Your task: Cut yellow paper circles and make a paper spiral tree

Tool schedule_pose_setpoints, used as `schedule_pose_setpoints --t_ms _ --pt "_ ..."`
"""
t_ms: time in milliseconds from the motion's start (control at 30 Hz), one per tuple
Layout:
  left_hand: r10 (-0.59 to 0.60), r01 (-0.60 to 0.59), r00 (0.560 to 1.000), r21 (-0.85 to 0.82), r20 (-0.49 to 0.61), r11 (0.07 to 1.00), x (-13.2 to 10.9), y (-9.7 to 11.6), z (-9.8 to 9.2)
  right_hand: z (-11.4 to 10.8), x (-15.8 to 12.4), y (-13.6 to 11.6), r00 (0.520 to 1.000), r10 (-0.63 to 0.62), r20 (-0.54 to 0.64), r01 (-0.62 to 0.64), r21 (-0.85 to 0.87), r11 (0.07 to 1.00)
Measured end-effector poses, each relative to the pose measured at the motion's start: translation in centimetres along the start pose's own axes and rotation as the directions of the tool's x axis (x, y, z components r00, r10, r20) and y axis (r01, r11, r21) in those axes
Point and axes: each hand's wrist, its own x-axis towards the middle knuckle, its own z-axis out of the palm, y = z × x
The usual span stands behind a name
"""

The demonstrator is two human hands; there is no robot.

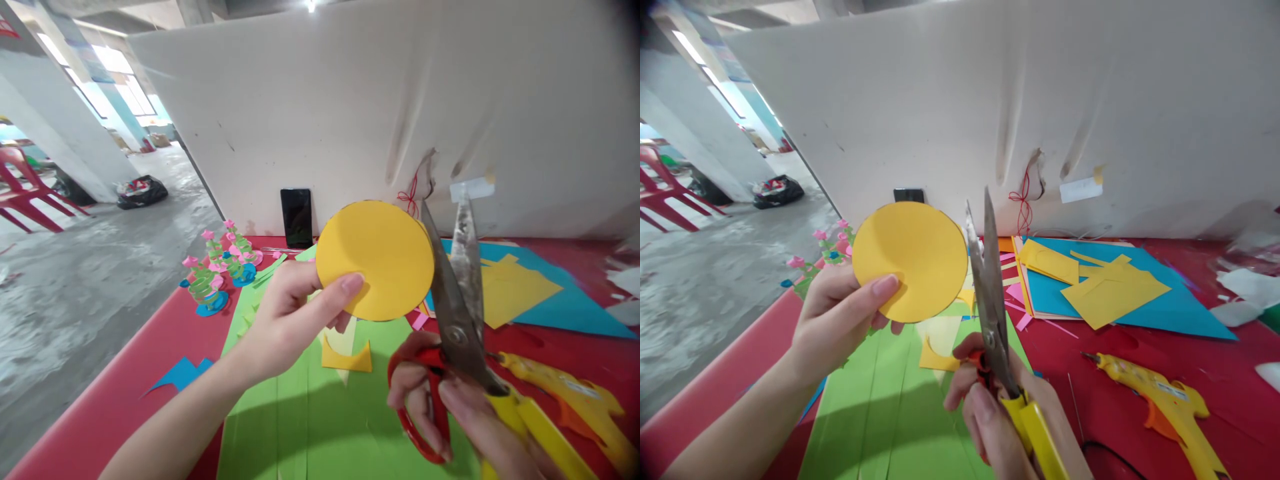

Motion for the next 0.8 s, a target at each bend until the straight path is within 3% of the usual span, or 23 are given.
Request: schedule_pose_setpoints --t_ms 133,267,467,667,800 --pt "-0.014 0.014 0.999 -0.015 -0.044 1.0 -0.2 -0.1 0.6 -0.1 -0.3 0.4 0.996 0.081 0.035 -0.081 0.015 0.997" --pt "0.044 -0.045 0.997 -0.018 -0.06 0.999 -0.3 -0.1 0.9 -0.6 -0.3 1.6 0.982 0.155 0.111 -0.166 0.107 0.98" --pt "0.119 -0.111 0.992 0.153 -0.045 0.982 -0.2 0.4 0.7 -0.7 -0.4 2.0 0.969 0.198 0.151 -0.234 0.284 0.93" --pt "0.18 -0.173 0.984 0.205 -0.015 0.963 -0.1 0.5 0.7 -0.4 0.0 2.0 0.982 0.179 0.061 -0.189 0.24 0.952" --pt "0.196 -0.191 0.981 0.2 -0.003 0.961 -0.1 0.4 0.7 -1.1 0.5 2.1 0.961 0.184 0.204 -0.224 0.192 0.956"
